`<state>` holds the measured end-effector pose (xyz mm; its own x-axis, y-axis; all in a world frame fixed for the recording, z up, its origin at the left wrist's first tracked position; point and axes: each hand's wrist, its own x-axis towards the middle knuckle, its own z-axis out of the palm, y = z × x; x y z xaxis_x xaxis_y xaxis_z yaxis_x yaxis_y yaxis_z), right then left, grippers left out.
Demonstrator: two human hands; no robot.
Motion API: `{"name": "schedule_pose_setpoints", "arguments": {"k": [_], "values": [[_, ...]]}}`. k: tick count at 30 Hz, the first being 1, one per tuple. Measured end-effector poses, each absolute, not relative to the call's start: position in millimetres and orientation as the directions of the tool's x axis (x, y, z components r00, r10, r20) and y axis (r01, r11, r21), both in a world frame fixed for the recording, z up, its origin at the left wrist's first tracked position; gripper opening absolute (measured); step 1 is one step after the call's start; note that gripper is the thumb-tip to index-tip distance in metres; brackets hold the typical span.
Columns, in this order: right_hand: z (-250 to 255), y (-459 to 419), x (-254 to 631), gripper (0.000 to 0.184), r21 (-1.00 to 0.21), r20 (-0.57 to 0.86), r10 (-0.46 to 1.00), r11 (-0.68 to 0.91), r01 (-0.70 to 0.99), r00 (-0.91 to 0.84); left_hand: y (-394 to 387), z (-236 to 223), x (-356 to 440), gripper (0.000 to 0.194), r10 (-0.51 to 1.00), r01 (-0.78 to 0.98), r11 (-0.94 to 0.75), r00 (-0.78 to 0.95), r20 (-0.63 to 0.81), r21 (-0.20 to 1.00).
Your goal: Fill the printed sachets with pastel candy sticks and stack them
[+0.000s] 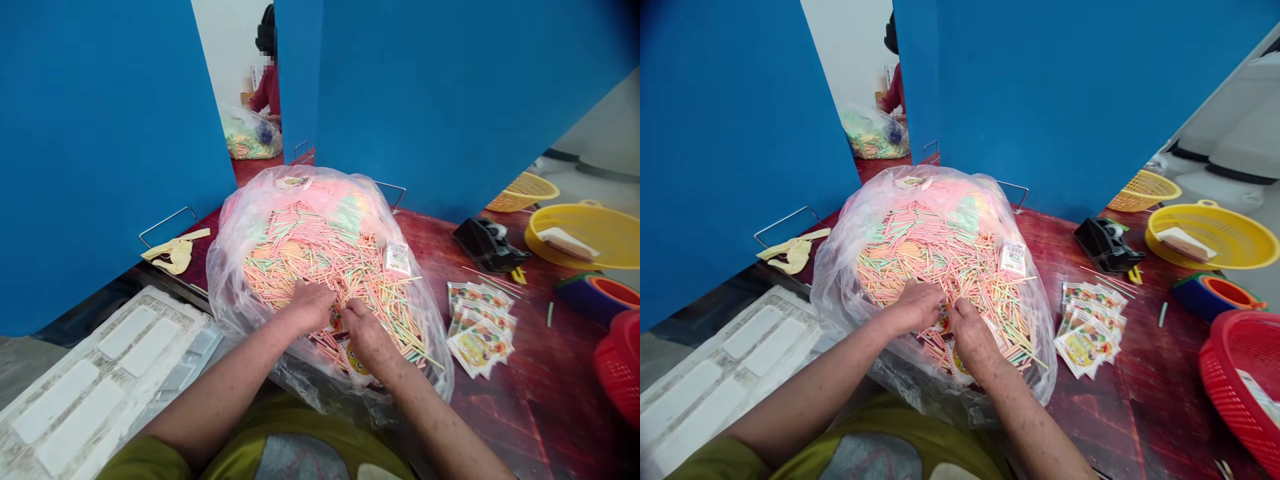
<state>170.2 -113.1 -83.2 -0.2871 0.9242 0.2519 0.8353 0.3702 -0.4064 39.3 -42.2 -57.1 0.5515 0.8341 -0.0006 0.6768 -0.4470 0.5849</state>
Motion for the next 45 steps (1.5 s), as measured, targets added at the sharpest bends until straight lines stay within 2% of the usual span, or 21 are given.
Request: {"name": "schedule_pose_setpoints", "arguments": {"k": [2,5,7,9,12,15,17,20,23,25,29,31,33,35,36,38,40,42,43,45], "values": [[-88,-111,171,0.020,-0.414,0.272,0.925,0.361,0.835,-0.265,-43,-57,45,0.030,0.841,0.688,-0.444,0.541,0.002,0.574],[-83,-112,185,0.020,-0.468,0.444,0.878,0.398,0.790,-0.179,-43,-60,40,0.027,0.847,0.692,-0.437,0.532,0.005,0.574],[-72,-117,197,0.018,-0.498,0.550,0.832,0.395,0.772,-0.070,-43,-62,29,0.023,0.827,0.634,-0.436,0.563,0.005,0.639],[-57,-122,205,0.017,-0.494,0.622,0.783,0.403,0.770,-0.011,-43,-63,17,0.024,0.783,0.514,-0.397,0.622,-0.012,0.760],[-37,-127,207,0.021,-0.403,0.707,0.705,0.467,0.787,-0.057,-44,-61,7,0.027,0.722,0.323,-0.263,0.691,-0.036,0.909],[-27,-126,203,0.026,-0.293,0.740,0.647,0.555,0.779,-0.183,-46,-56,6,0.030,0.720,0.201,-0.191,0.694,-0.003,0.961],[-26,-127,199,0.031,-0.259,0.696,0.649,0.627,0.735,-0.307,-48,-53,6,0.033,0.719,0.158,-0.232,0.693,0.060,0.960],[-23,-136,193,0.034,-0.328,0.557,0.706,0.671,0.665,-0.438,-54,-55,5,0.035,0.645,0.102,-0.422,0.732,0.219,0.901],[-17,-150,191,0.036,-0.398,0.440,0.766,0.634,0.663,-0.468,-64,-64,0,0.028,0.594,0.001,-0.568,0.693,0.409,0.823],[-14,-151,196,0.037,-0.385,0.446,0.782,0.607,0.695,-0.435,-70,-70,-6,0.020,0.595,-0.063,-0.605,0.626,0.503,0.794],[-22,-124,209,0.019,-0.230,0.557,0.771,0.500,0.835,-0.309,-67,-74,-27,0.013,0.604,-0.113,-0.644,0.532,0.594,0.757],[-32,-102,206,0.014,-0.084,0.435,0.827,0.431,0.898,-0.356,-60,-73,-39,0.018,0.639,-0.114,-0.658,0.438,0.632,0.744],[-41,-82,196,0.015,0.061,0.222,0.880,0.416,0.907,-0.419,-54,-73,-49,0.021,0.673,-0.112,-0.664,0.342,0.656,0.739],[-49,-69,186,0.015,0.139,0.084,0.879,0.455,0.879,-0.469,-52,-76,-55,0.023,0.709,-0.108,-0.647,0.278,0.648,0.755],[-52,-66,183,0.015,0.141,0.064,0.872,0.474,0.869,-0.485,-53,-79,-56,0.024,0.739,-0.104,-0.622,0.252,0.625,0.776],[-54,-65,182,0.018,0.037,0.128,0.861,0.491,0.870,-0.492,-55,-86,-55,0.023,0.805,-0.101,-0.550,0.200,0.558,0.829],[-51,-70,187,0.016,-0.231,0.280,0.872,0.467,0.853,-0.402,-57,-91,-48,0.022,0.836,-0.105,-0.506,0.187,0.517,0.856],[-42,-80,192,0.018,-0.569,0.376,0.898,0.419,0.708,-0.230,-58,-94,-39,0.023,0.819,-0.110,-0.520,0.219,0.531,0.847],[-36,-86,193,0.026,-0.696,0.388,0.908,0.401,0.595,-0.158,-57,-93,-34,0.023,0.799,-0.113,-0.542,0.240,0.552,0.833],[-22,-96,190,0.041,-0.823,0.406,0.911,0.397,0.407,-0.067,-57,-90,-25,0.024,0.756,-0.118,-0.591,0.263,0.599,0.798]]}}
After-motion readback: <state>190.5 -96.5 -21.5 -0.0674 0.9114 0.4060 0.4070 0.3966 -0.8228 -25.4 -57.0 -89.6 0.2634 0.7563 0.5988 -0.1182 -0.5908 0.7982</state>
